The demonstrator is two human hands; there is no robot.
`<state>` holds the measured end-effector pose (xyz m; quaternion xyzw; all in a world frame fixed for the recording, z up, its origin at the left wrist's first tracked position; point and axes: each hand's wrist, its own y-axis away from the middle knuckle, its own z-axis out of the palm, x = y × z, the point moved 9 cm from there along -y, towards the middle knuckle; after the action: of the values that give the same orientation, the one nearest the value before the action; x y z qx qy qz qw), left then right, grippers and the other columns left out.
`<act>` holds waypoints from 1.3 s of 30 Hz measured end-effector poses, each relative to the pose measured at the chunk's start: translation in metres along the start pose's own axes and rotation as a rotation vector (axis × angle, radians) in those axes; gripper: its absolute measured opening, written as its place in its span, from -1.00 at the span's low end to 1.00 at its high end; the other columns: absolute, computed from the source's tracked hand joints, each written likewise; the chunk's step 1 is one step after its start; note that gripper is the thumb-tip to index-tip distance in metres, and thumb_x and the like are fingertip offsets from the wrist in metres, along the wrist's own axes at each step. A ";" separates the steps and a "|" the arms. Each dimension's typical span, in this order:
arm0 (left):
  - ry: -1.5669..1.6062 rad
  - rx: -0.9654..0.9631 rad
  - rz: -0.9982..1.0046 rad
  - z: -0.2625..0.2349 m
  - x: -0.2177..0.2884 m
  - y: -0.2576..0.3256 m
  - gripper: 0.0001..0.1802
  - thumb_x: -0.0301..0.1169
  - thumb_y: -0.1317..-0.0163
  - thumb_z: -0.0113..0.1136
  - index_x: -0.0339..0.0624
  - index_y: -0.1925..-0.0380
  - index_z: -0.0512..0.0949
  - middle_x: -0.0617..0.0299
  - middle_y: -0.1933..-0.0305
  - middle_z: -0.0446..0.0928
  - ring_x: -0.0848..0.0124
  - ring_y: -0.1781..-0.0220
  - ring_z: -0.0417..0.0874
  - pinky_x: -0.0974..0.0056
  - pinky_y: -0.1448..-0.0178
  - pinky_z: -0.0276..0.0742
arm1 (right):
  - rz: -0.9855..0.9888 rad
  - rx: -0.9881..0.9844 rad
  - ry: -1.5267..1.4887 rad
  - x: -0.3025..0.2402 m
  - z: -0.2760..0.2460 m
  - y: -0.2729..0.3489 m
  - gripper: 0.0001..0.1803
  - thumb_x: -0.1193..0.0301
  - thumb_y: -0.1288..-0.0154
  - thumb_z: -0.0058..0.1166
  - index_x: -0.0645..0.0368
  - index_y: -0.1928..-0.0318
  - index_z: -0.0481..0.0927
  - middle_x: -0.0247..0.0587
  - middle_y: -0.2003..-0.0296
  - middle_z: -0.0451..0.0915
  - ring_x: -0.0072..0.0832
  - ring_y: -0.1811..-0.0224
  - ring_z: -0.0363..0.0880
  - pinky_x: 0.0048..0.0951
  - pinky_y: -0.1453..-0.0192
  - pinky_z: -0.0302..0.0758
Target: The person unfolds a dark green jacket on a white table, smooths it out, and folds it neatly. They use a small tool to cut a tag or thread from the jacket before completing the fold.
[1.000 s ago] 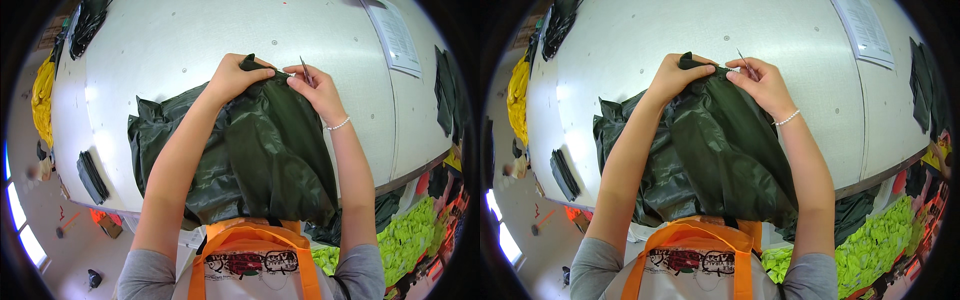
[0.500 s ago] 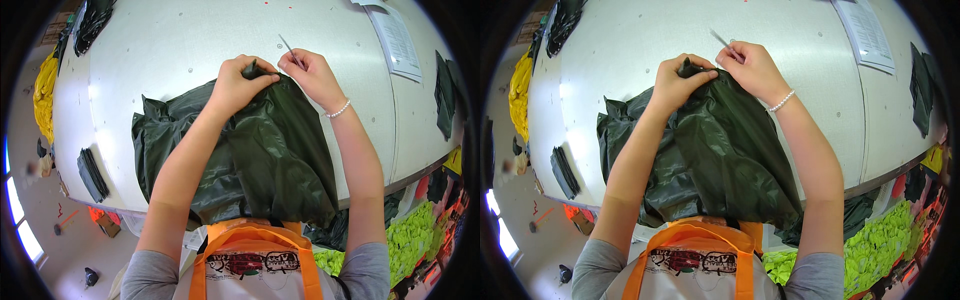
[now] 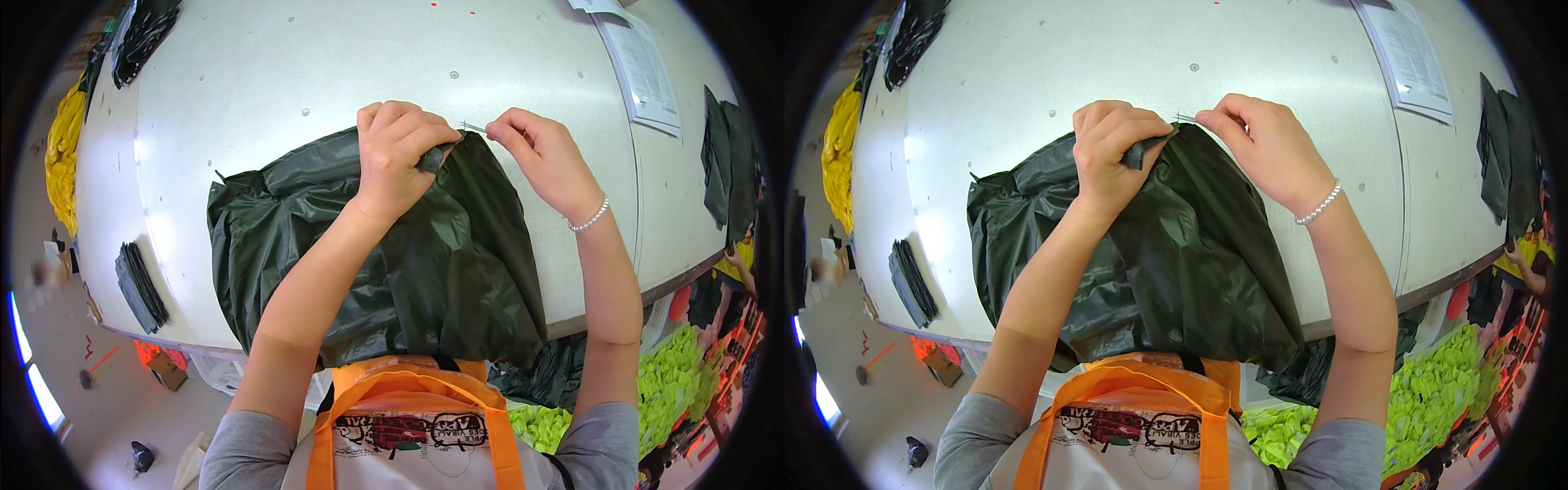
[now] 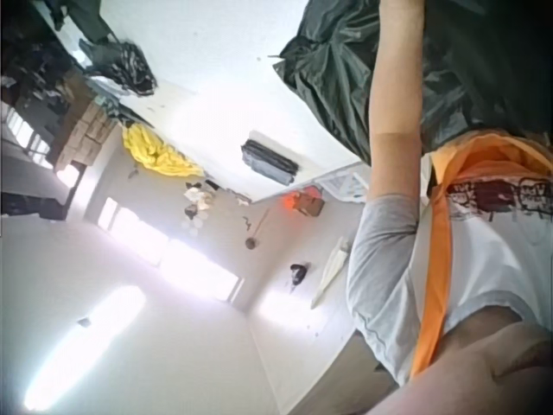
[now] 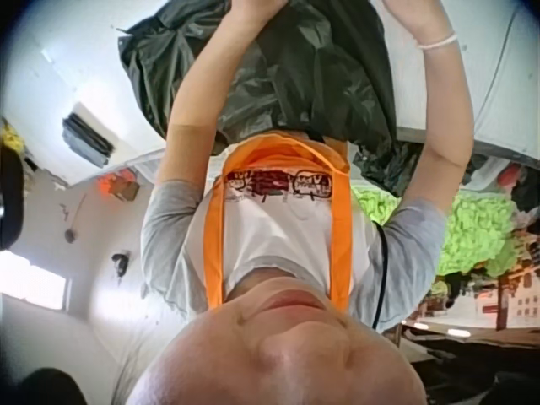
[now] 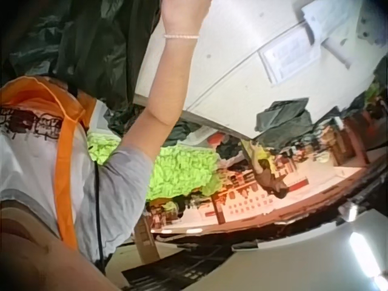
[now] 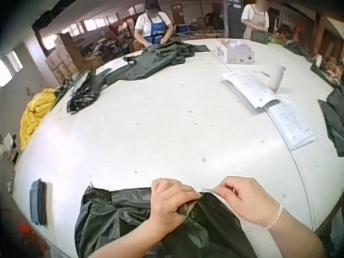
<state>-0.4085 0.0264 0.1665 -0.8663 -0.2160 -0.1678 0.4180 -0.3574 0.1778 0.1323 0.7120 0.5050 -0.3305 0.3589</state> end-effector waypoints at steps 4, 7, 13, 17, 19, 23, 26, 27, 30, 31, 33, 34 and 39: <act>-0.004 0.014 -0.009 -0.003 -0.002 0.002 -0.70 -0.54 0.28 0.44 0.06 0.49 0.61 0.51 0.39 0.61 0.45 0.25 0.53 0.31 0.02 0.24 | 0.018 -0.080 0.090 -0.016 0.002 -0.006 -0.65 0.19 -0.33 0.07 0.25 0.40 0.58 -0.22 0.66 0.41 -0.48 0.62 0.26 -0.45 0.45 0.30; -0.006 0.032 -0.014 -0.003 -0.004 0.003 -0.70 -0.53 0.28 0.44 0.06 0.48 0.61 0.51 0.39 0.61 0.45 0.26 0.53 0.31 0.03 0.24 | 0.023 -0.088 0.119 -0.019 0.005 -0.007 -0.66 0.19 -0.32 0.08 0.25 0.41 0.57 -0.22 0.67 0.41 -0.46 0.63 0.27 -0.44 0.45 0.31; -0.012 0.040 -0.008 -0.003 -0.004 0.004 -0.71 -0.52 0.28 0.44 0.07 0.48 0.61 0.51 0.39 0.61 0.45 0.26 0.53 0.32 0.03 0.23 | 0.045 -0.065 0.118 -0.015 0.005 -0.006 -0.67 0.20 -0.31 0.10 0.23 0.42 0.57 -0.24 0.68 0.42 -0.47 0.63 0.29 -0.45 0.45 0.31; -0.019 0.040 -0.015 -0.002 -0.003 0.004 -0.72 -0.52 0.26 0.43 0.08 0.50 0.61 0.53 0.41 0.60 0.46 0.25 0.53 0.30 0.03 0.23 | 0.023 -0.035 0.109 -0.013 0.004 -0.006 -0.67 0.21 -0.32 0.09 0.24 0.42 0.57 -0.23 0.66 0.43 -0.48 0.63 0.29 -0.45 0.45 0.31; -0.032 0.001 -0.020 0.000 -0.006 0.005 -0.69 -0.49 0.25 0.46 0.04 0.43 0.60 0.45 0.32 0.61 0.38 0.19 0.52 0.28 0.01 0.24 | 0.002 0.071 0.060 -0.003 -0.008 -0.009 -0.67 0.20 -0.32 0.08 0.25 0.40 0.56 -0.20 0.64 0.44 -0.47 0.61 0.29 -0.45 0.43 0.32; -0.103 0.005 -0.263 -0.030 -0.022 0.016 -0.35 -0.35 0.21 0.53 -0.18 0.08 0.42 0.09 -0.06 0.42 0.13 -0.04 0.43 0.15 -0.17 0.29 | 0.112 0.385 0.302 0.089 -0.068 -0.012 -0.69 0.21 -0.34 0.05 0.25 0.30 0.56 -0.10 0.52 0.53 -0.28 0.49 0.46 -0.34 0.33 0.41; -0.026 0.051 -0.748 -0.069 -0.056 0.091 -0.65 -0.47 -0.01 0.36 -0.21 0.22 0.43 0.30 0.28 0.43 0.51 0.21 0.40 0.40 0.11 0.32 | 0.214 0.626 0.492 0.207 -0.128 0.018 -0.70 0.21 -0.34 0.03 0.23 0.25 0.57 -0.03 0.38 0.59 -0.16 0.30 0.57 -0.27 0.20 0.45; 0.063 0.023 -0.858 -0.071 -0.062 0.121 -0.72 -0.48 -0.03 0.36 -0.19 0.30 0.44 0.31 0.43 0.42 0.49 0.41 0.39 0.38 0.28 0.32 | 0.255 0.665 0.558 0.243 -0.145 0.032 -0.70 0.20 -0.34 0.03 0.21 0.23 0.57 -0.04 0.32 0.59 -0.16 0.25 0.56 -0.26 0.15 0.45; 0.221 -0.101 -1.159 -0.065 -0.055 0.213 -0.68 -0.36 -0.13 0.32 -0.31 0.21 0.49 0.23 0.50 0.55 0.52 0.52 0.48 0.40 0.37 0.43 | 0.253 0.801 1.021 0.245 -0.154 0.057 -0.69 0.19 -0.36 -0.01 0.18 0.13 0.56 -0.03 0.17 0.58 -0.14 0.09 0.52 -0.21 0.00 0.43; 0.224 -0.164 -1.174 -0.062 -0.049 0.216 -0.61 -0.31 -0.15 0.31 -0.33 0.13 0.48 0.20 0.45 0.58 0.49 0.47 0.53 0.38 0.33 0.46 | 0.167 0.851 1.103 0.225 -0.146 0.060 -0.68 0.19 -0.36 -0.01 0.18 0.10 0.56 -0.03 0.16 0.57 -0.14 0.07 0.51 -0.20 -0.02 0.43; 0.258 -0.197 -1.214 -0.055 -0.037 0.224 -0.48 -0.23 -0.17 0.28 -0.36 -0.01 0.43 0.14 0.34 0.63 0.42 0.38 0.60 0.33 0.24 0.51 | -0.020 0.954 1.255 0.176 -0.118 0.064 -0.65 0.19 -0.37 -0.02 0.19 0.04 0.55 -0.03 0.13 0.57 -0.14 0.02 0.49 -0.19 -0.08 0.41; 0.301 -0.176 -1.225 -0.046 -0.037 0.223 -0.41 -0.19 -0.18 0.27 -0.37 -0.08 0.39 0.12 0.29 0.64 0.39 0.33 0.63 0.31 0.20 0.53 | -0.014 0.742 0.909 0.191 -0.102 0.059 -0.62 0.18 -0.38 -0.03 0.21 0.00 0.54 0.00 0.12 0.56 -0.14 0.01 0.50 -0.21 -0.09 0.41; 0.420 -0.199 -1.314 0.016 -0.033 0.209 0.04 -0.06 -0.06 0.39 -0.53 -0.30 0.04 -0.17 -0.20 0.38 0.22 -0.18 0.47 0.25 -0.22 0.39 | -0.078 0.014 0.134 0.100 0.074 0.095 -0.51 0.22 -0.38 -0.05 0.35 -0.15 0.40 0.16 0.05 0.52 -0.05 0.00 0.50 -0.15 -0.10 0.40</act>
<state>-0.3276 -0.0854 0.0053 -0.5393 -0.5938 -0.5689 0.1815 -0.2476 0.1419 0.0266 0.7147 0.5532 -0.2993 0.3061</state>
